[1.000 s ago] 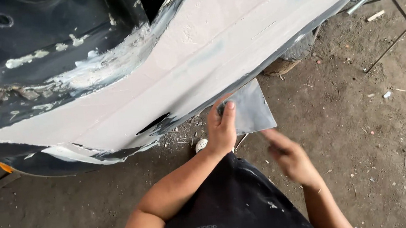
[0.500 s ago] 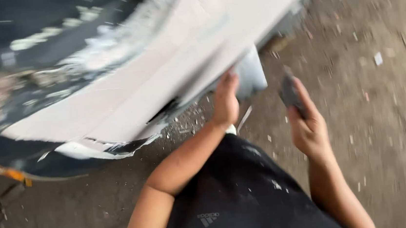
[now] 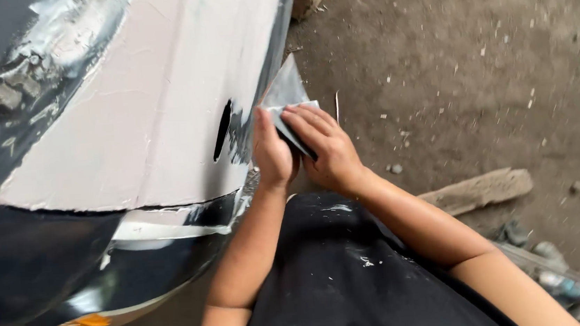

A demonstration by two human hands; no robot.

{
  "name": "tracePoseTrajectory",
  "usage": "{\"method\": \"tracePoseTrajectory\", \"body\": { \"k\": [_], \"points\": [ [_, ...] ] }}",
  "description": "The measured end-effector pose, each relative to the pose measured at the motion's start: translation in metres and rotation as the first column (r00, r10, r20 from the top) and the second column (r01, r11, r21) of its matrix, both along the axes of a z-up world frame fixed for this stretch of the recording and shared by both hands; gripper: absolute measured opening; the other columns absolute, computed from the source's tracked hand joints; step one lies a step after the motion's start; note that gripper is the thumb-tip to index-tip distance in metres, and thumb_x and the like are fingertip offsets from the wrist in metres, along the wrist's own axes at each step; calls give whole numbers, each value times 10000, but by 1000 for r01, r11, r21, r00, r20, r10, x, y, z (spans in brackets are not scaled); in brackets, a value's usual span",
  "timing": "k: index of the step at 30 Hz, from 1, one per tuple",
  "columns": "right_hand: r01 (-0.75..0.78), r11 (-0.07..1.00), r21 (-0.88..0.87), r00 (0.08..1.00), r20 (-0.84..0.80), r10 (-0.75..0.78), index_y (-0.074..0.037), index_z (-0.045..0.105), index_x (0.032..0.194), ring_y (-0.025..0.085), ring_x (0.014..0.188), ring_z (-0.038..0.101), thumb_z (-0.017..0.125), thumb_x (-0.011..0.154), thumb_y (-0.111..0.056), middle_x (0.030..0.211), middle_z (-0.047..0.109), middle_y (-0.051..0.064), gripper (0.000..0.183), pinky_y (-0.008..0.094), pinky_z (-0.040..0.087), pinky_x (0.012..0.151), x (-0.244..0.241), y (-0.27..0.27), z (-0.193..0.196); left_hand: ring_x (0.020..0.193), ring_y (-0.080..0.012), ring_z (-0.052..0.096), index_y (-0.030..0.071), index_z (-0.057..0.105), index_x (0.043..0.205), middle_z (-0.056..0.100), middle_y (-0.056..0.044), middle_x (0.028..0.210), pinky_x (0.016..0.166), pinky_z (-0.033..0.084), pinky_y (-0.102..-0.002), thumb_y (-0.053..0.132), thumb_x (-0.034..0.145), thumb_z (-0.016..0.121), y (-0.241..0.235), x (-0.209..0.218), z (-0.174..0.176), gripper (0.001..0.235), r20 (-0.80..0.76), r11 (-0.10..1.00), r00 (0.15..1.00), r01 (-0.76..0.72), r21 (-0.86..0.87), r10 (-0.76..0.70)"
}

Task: The person smooths a white filler patch on a car's front fender using a sanding block and a metal scraper. They switch between tools to refine the surface and remove excess material near the headlight and bumper area.

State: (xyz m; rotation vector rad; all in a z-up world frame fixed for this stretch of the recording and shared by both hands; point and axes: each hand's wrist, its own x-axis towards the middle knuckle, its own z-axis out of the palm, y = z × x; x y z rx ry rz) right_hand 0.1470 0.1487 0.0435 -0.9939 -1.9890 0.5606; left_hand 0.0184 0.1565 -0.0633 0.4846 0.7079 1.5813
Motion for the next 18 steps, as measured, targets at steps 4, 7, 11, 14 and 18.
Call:
{"method": "tracePoseTrajectory", "body": {
  "k": [4,7,11,14,18],
  "points": [
    [53,993,-106,992,-110,-64,7,585,1382,381,1300,605,634,882,26,1388,619,205,503,433,474,1117,-20,-56,-12,1275,-290,562,-60,371,1525,535,-199,1406,1117,442,-437,419,1155,312,-40,-17,29,607,-7,998,998,70,-5,-70],
    [38,948,-316,966,-230,-115,-14,585,1393,335,1284,634,602,922,46,1382,632,196,475,373,500,1063,-25,-90,-18,1417,-271,433,-25,317,1587,430,-177,1547,1206,324,-413,431,1141,293,-53,-23,43,638,-324,992,946,71,104,-33],
    [108,906,-408,920,-304,-247,-38,607,1389,264,1278,651,581,944,78,1389,657,173,460,323,510,1047,-9,-87,-43,1544,-300,329,-35,269,1596,354,-190,1640,1291,226,-417,410,1149,297,-77,5,38,632,-548,975,836,123,187,-1],
    [184,904,-386,861,-381,-338,-28,585,1416,249,1303,627,570,969,81,1417,643,162,461,323,486,1093,0,-98,-46,1505,-301,412,-56,380,1566,460,-206,1589,1284,279,-407,381,1170,317,-90,25,43,593,-618,956,784,215,199,-48],
    [83,891,-446,854,-429,-294,-10,563,1437,262,1335,580,544,927,102,1414,627,169,523,326,433,1126,7,-141,-46,1466,-262,444,-49,425,1531,484,-186,1563,1243,300,-368,371,1145,297,-87,25,52,584,-694,991,719,118,66,-39]
  ]
}}
